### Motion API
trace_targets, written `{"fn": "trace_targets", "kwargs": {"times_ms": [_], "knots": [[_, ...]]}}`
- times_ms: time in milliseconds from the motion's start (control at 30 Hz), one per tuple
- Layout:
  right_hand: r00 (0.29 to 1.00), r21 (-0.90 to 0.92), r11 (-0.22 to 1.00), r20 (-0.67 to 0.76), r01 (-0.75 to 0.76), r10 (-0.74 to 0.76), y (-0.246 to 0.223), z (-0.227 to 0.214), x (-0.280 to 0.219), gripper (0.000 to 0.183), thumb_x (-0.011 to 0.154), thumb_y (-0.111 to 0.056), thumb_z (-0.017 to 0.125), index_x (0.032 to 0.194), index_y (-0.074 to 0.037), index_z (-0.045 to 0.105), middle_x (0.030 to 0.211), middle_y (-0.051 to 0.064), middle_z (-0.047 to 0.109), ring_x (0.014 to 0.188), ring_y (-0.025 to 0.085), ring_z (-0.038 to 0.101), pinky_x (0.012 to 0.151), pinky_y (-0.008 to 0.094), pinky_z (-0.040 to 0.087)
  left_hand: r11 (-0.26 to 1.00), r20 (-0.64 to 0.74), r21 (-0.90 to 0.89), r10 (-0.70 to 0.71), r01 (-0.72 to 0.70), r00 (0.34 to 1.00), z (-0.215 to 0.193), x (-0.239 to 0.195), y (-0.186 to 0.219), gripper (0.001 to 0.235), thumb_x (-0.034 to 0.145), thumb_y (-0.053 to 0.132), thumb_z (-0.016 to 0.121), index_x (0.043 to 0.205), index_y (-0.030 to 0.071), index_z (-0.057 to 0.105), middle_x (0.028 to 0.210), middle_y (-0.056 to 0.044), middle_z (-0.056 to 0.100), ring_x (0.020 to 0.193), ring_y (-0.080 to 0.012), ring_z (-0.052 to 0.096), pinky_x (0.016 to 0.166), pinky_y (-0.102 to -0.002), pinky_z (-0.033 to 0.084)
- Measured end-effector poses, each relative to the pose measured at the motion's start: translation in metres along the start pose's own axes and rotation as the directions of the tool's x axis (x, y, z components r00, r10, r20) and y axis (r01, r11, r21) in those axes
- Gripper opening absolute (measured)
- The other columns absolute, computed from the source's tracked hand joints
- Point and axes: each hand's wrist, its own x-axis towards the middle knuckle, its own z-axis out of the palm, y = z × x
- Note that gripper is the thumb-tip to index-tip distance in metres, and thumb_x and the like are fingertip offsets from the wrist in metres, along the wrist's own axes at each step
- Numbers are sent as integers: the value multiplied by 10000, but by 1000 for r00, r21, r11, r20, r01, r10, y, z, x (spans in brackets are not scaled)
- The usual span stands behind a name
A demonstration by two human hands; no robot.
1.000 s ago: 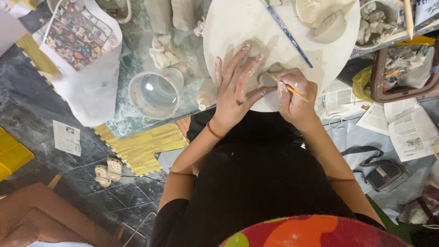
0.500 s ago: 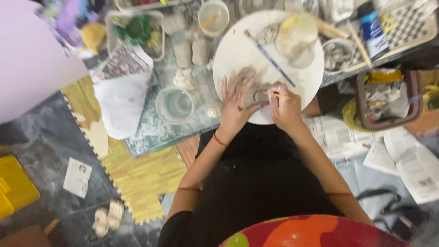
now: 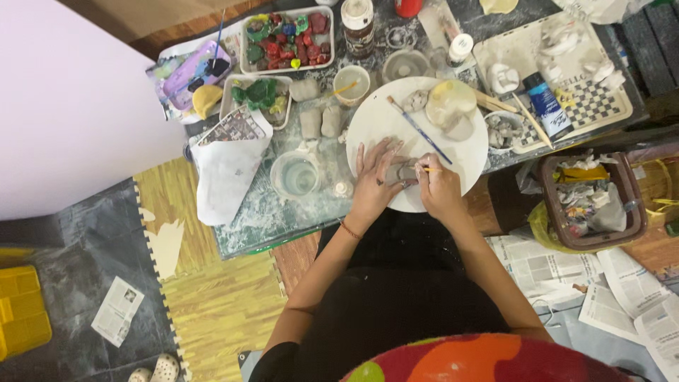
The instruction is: The person rolls a small piece of clay between their palms to form a ball, then uses a pencil to carve details into a heart-shaped clay piece on a white board. They repeat the rolling and carving steps on another clay piece.
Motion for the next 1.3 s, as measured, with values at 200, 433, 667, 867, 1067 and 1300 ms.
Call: {"fn": "trace_targets", "kwargs": {"times_ms": [200, 433, 667, 867, 1067, 1300], "knots": [[1000, 32, 999, 3, 5, -5, 6, -2, -4, 102, 1053, -118, 532, 1045, -19, 556, 808, 179, 660, 734, 367, 680, 659, 434, 512, 1000, -28, 0, -4, 4, 1000, 0, -2, 6, 771, 729, 316, 888, 1411, 180, 555, 1424, -19, 606, 1469, -233, 435, 1299, -551, 148], [988, 396, 918, -152, 25, 39, 38, 16, -8, 85, 1181, -112, 477, 1189, -36, 438, 926, 101, 601, 793, 181, 582, 715, 329, 498, 998, 17, 15, 57, -57, 998, -5, 6, 1, 783, 795, 345, 876, 1462, 164, 508, 1448, -31, 594, 1489, -245, 404, 1305, -558, 128], [934, 801, 588, -116, -114, 339, 44, 12, -3, 96, 1171, -127, 515, 1172, -69, 438, 869, 44, 540, 654, 52, 459, 514, 183, 387, 999, 83, 47, 17, -21, 996, -10, 8, 13, 821, 770, 264, 831, 1488, 118, 460, 1416, -80, 603, 1453, -285, 425, 1276, -568, 140], [938, 763, 641, -281, 88, 205, 24, -16, 18, 81, 1158, -142, 430, 1146, -72, 392, 1203, 175, 690, 941, 185, 692, 765, 318, 613, 963, 38, -269, 14, -3, 999, -5, 8, 15, 732, 844, 52, 806, 1490, 128, 471, 1454, -103, 601, 1387, -276, 560, 1226, -474, 413], [914, 706, 640, -405, 303, 15, -19, -60, 52, 172, 1234, -185, 406, 1189, -35, 476, 986, 73, 586, 887, 139, 584, 922, 339, 554, 699, -33, -714, -74, 28, 997, -32, 47, 46, 720, 915, -75, 764, 1523, 107, 424, 1490, -59, 536, 1329, -196, 621, 1057, -353, 618], [945, 528, 796, -282, 296, -165, -96, -106, 101, 181, 1112, 8, 547, 1282, 5, 609, 953, -39, 471, 843, 36, 428, 795, 174, 381, 723, -128, -680, 48, -123, 991, -122, 118, 86, 900, 916, -107, 787, 1629, 130, 292, 1428, -79, 595, 1302, -181, 631, 1057, -322, 606]]}}
